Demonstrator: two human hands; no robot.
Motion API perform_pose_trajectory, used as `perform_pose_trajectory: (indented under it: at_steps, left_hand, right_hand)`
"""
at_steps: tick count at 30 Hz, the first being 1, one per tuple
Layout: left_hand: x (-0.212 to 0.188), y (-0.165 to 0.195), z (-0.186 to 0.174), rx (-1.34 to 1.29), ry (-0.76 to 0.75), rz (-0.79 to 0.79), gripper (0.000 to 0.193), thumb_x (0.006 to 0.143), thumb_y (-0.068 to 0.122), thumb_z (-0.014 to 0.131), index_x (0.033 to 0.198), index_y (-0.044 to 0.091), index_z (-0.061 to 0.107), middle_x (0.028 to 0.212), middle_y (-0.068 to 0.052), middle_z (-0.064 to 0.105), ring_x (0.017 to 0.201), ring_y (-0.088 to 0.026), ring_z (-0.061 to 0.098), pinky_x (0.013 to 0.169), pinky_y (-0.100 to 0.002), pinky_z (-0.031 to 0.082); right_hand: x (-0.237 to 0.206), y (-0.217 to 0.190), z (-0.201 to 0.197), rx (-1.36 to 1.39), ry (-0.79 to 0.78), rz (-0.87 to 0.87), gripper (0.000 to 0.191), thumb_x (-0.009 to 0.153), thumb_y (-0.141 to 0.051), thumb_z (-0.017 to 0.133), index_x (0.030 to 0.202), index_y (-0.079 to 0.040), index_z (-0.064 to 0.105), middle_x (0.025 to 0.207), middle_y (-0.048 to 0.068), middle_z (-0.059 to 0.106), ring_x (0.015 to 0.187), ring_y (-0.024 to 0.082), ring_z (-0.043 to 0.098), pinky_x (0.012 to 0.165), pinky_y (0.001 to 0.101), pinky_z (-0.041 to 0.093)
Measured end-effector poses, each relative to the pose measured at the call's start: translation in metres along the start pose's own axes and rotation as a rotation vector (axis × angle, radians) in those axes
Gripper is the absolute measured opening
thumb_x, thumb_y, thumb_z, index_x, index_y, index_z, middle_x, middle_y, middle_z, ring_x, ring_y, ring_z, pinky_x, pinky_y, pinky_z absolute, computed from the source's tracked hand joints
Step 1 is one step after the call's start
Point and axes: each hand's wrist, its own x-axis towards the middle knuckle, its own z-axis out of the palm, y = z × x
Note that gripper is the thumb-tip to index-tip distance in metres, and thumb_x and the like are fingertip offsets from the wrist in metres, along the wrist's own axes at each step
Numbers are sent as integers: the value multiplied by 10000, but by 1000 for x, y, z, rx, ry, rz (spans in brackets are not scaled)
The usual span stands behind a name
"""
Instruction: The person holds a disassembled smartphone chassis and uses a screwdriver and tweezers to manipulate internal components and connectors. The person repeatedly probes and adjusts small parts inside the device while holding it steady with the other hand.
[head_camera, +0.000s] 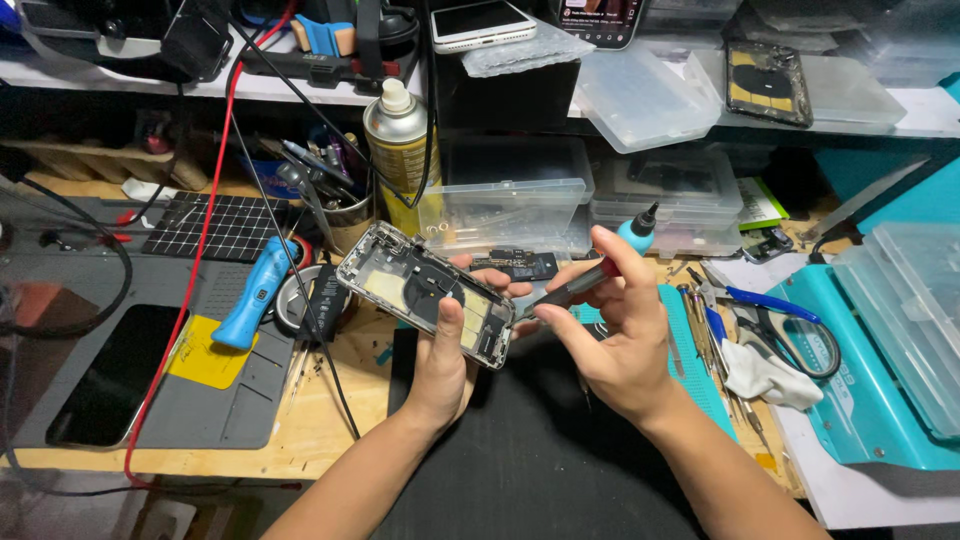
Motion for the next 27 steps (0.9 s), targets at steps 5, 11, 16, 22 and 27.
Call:
perform_pose_trajectory:
  at_steps: [5, 11, 16, 22, 27]
  left_hand:
    - [-1, 1, 1, 3, 8, 11, 805, 985, 576, 577, 1522, 86, 231, 1321, -161, 535, 1273, -320, 604, 981, -551, 597]
    - [-1, 0, 0, 28, 27, 15, 820, 986, 578, 582, 1534, 76, 234, 1319, -167, 548, 1253, -304, 610, 944, -499, 590]
    - [-2, -1, 0, 40, 27, 15, 832, 982, 582, 574, 1543, 77, 224, 1318, -168, 550, 1263, -306, 611, 964, -496, 598]
    - [-2, -2, 1, 11, 15, 6, 842, 976, 580, 583, 1536, 77, 205, 1328, -174, 536, 1275, -332, 602, 1004, -499, 599]
    - [-2, 0, 0, 45, 10, 14, 843, 979, 596, 569, 1545, 82, 215, 1324, -180, 541, 1274, -331, 603, 973, -485, 597]
  right_hand:
    - [-3, -1, 0, 127, -12, 58, 851, 956, 145, 638, 1619, -96, 162, 1229, 188, 658, 1088, 254, 713, 936, 422, 663]
    - [-4, 5, 5, 177, -1, 60, 831, 965, 153, 628, 1611, -95, 168, 1257, 205, 655, 1140, 280, 714, 925, 446, 671]
    - [-6, 8, 7, 141, 17, 64, 863, 938, 146, 655, 1604, -94, 162, 1249, 196, 650, 1126, 274, 713, 882, 426, 654]
    - [-5, 11, 10, 16, 53, 8, 927, 907, 97, 754, 1608, -98, 179, 1191, 168, 643, 1063, 247, 724, 871, 378, 654]
    - [-4, 8, 10, 1, -16, -98, 998, 881, 125, 736, 1629, -116, 120, 1238, 182, 617, 1122, 271, 713, 964, 432, 626]
